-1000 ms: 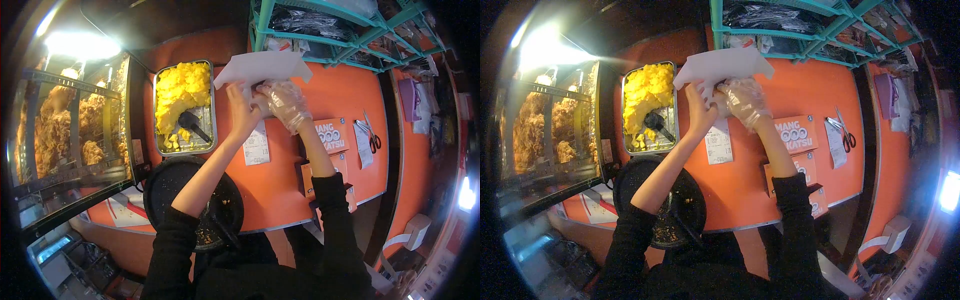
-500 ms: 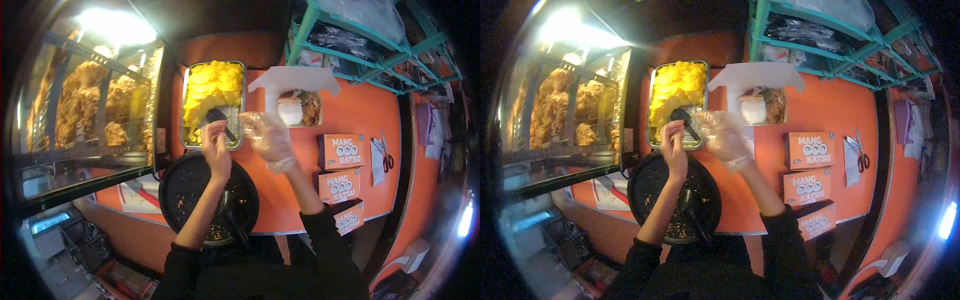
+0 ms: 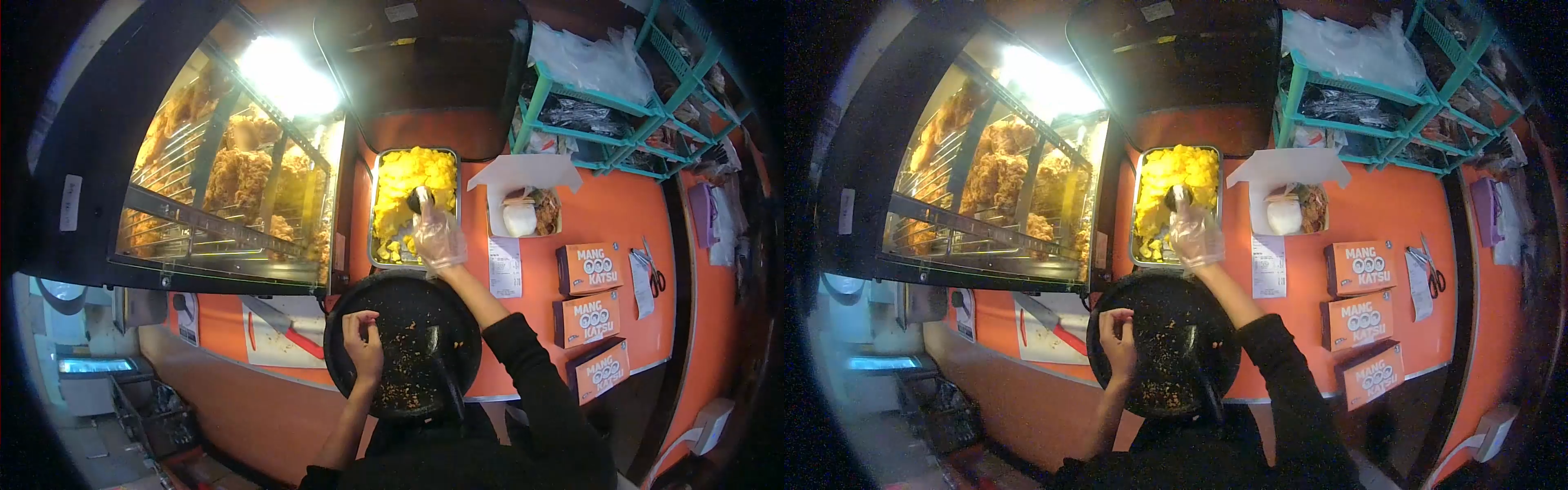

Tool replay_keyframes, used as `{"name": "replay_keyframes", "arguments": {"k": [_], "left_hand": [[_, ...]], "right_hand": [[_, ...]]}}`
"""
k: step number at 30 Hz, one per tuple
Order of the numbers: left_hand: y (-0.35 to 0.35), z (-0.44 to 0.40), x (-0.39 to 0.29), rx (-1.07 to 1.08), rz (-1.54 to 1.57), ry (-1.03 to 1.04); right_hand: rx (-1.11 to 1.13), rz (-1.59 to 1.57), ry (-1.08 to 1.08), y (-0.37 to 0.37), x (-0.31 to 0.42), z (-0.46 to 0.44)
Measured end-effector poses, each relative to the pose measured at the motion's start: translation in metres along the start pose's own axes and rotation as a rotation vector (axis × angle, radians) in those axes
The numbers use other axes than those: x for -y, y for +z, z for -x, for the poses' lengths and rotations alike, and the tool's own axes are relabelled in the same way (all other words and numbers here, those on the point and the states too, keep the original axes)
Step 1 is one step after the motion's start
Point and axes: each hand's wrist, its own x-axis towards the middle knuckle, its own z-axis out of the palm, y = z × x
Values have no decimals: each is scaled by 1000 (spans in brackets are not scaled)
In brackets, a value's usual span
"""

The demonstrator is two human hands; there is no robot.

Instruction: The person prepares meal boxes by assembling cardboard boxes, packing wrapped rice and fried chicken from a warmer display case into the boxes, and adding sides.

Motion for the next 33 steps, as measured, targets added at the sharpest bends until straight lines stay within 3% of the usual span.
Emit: {"name": "replay_keyframes", "arguments": {"k": [2, 3, 6, 7, 12, 15, 16, 18, 20, 22, 23, 24, 26, 27, 28, 32, 33], "left_hand": [[-3, 3, 6, 57, -58, -21], [-2, 4, 2, 69, -27, -27], [-4, 6, -2, 101, -47, 27], [-4, 8, -3, 109, -68, 31], [-6, 13, -4, 161, -67, 19], [-9, 10, -6, 169, -63, 38], [-10, 10, -5, 174, -71, 52], [-13, 12, -3, 189, -65, 44], [-12, 11, -1, 204, -57, 36], [-13, 12, 1, 220, -77, 36], [-13, 14, 1, 221, -79, 31], [-12, 14, 0, 231, -71, 24], [-8, 9, -2, 240, -60, 22], [-6, 7, -2, 243, -56, 46], [-4, 6, -3, 250, -54, 69], [10, -10, -18, 301, -34, 39], [13, -13, -18, 301, -38, 71]], "right_hand": [[100, 115, 135, 22, -6, -10], [43, 262, 67, 36, -7, -8], [61, 197, -86, 70, -26, 5], [210, 291, -44, 70, -25, 7], [428, 222, -183, 67, -38, 10], [698, 293, -161, 45, -27, 4], [697, 294, -161, 33, -23, 3], [470, 276, -324, 9, -18, -1], [572, 352, -252, 1, -12, -6], [374, 284, -353, 23, -28, -4], [522, 256, -252, 32, -30, -5], [524, 253, -250, 37, -31, 2], [497, 12, 167, 39, -26, 8], [807, -198, 394, 25, -22, -13], [962, -474, 404, 58, -55, -6], [1095, -948, 786, 21, -54, -19], [1114, -935, 856, 18, -63, -18]]}}
